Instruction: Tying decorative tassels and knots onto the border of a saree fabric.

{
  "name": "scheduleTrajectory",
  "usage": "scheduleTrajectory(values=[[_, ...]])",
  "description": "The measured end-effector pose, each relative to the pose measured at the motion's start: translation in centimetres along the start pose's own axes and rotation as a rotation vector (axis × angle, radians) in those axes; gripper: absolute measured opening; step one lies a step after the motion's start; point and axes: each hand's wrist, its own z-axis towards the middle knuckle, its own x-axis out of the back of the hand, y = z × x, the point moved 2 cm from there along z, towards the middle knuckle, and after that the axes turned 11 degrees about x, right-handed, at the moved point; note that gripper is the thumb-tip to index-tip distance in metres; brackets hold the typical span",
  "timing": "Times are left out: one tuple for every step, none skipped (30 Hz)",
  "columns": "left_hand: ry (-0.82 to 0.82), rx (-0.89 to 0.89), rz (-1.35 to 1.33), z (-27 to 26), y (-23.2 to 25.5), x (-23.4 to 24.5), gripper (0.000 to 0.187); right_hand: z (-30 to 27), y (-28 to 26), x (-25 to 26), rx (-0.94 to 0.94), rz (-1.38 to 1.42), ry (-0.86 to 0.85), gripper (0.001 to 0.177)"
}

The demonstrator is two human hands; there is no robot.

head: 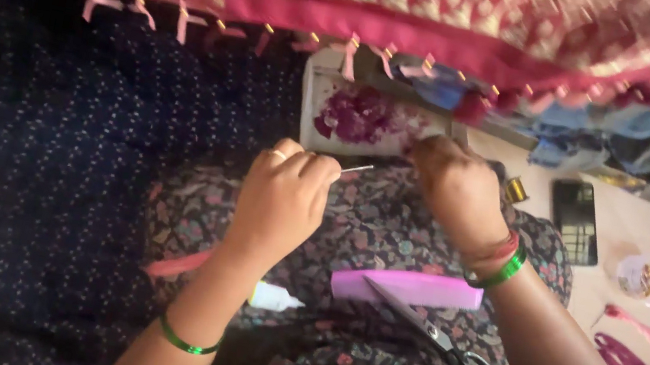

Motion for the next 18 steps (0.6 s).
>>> scheduleTrajectory(values=[[0.011,0.029,-0.007,0.2,-0.7,-0.2,0.006,0.6,0.9,-0.8,-0.053,-0.043,0.033,0.023],[0.022,0.059,-0.015,0.5,-1.4,-0.4,0.006,1.2,1.9,-1.6,-0.107,-0.086,0.067,0.03],[0.023,0.062,-0.013,0.7,-2.1,-0.8,0.006,1.8,2.2,-2.1,-0.104,-0.084,0.066,0.03],[-0.003,0.075,-0.045,0.9,-2.8,-1.2,0.005,2.1,2.7,-2.6,-0.192,-0.002,0.037,0.025],[-0.034,0.089,-0.08,0.8,-3.3,-1.8,0.005,2.1,3.1,-3.0,-0.284,0.08,0.006,0.022],[-0.039,0.091,-0.08,1.0,-3.5,-1.9,0.005,3.2,1.8,-2.3,-0.287,0.083,0.003,0.022],[-0.093,0.11,-0.078,1.0,-3.6,-2.2,0.005,4.0,0.1,-1.4,-0.175,0.181,0.054,0.031],[-0.147,0.128,-0.076,1.0,-3.4,-2.5,0.006,4.7,-1.5,-0.3,-0.063,0.279,0.105,0.041],[-0.154,0.116,-0.076,0.7,-3.4,-2.5,0.006,4.4,-2.7,-0.6,-0.073,0.275,0.113,0.041],[-0.144,0.121,-0.095,0.4,-3.1,-2.6,0.004,4.0,-3.9,-0.8,-0.035,0.314,0.097,0.042],[-0.142,0.116,-0.118,0.1,-2.8,-2.8,0.007,3.4,-5.2,-1.0,-0.008,0.348,0.085,0.042],[-0.156,0.095,-0.123,0.0,-2.5,-2.5,0.007,2.5,-5.0,-1.5,-0.029,0.338,0.097,0.042],[-0.169,0.108,-0.114,-0.2,-2.0,-2.6,0.003,1.1,-4.8,-1.8,-0.04,0.305,0.076,0.036],[-0.182,0.122,-0.105,-0.5,-1.4,-2.7,0.003,-0.4,-4.6,-2.2,-0.051,0.273,0.054,0.029],[-0.205,0.098,-0.122,-0.9,-0.9,-2.9,0.003,-2.2,-3.4,-2.4,-0.086,0.259,0.057,0.029],[-0.157,0.101,-0.099,-1.2,-0.3,-3.1,0.002,-4.2,-2.0,-2.6,-0.161,0.193,0.047,0.02],[-0.109,0.104,-0.074,-1.6,0.2,-3.2,0.003,-6.3,-0.8,-2.7,-0.236,0.129,0.036,0.011],[-0.132,0.082,-0.09,-2.1,1.5,-3.9,0.003,-7.2,-0.8,-0.6,-0.269,0.118,0.039,0.011]])
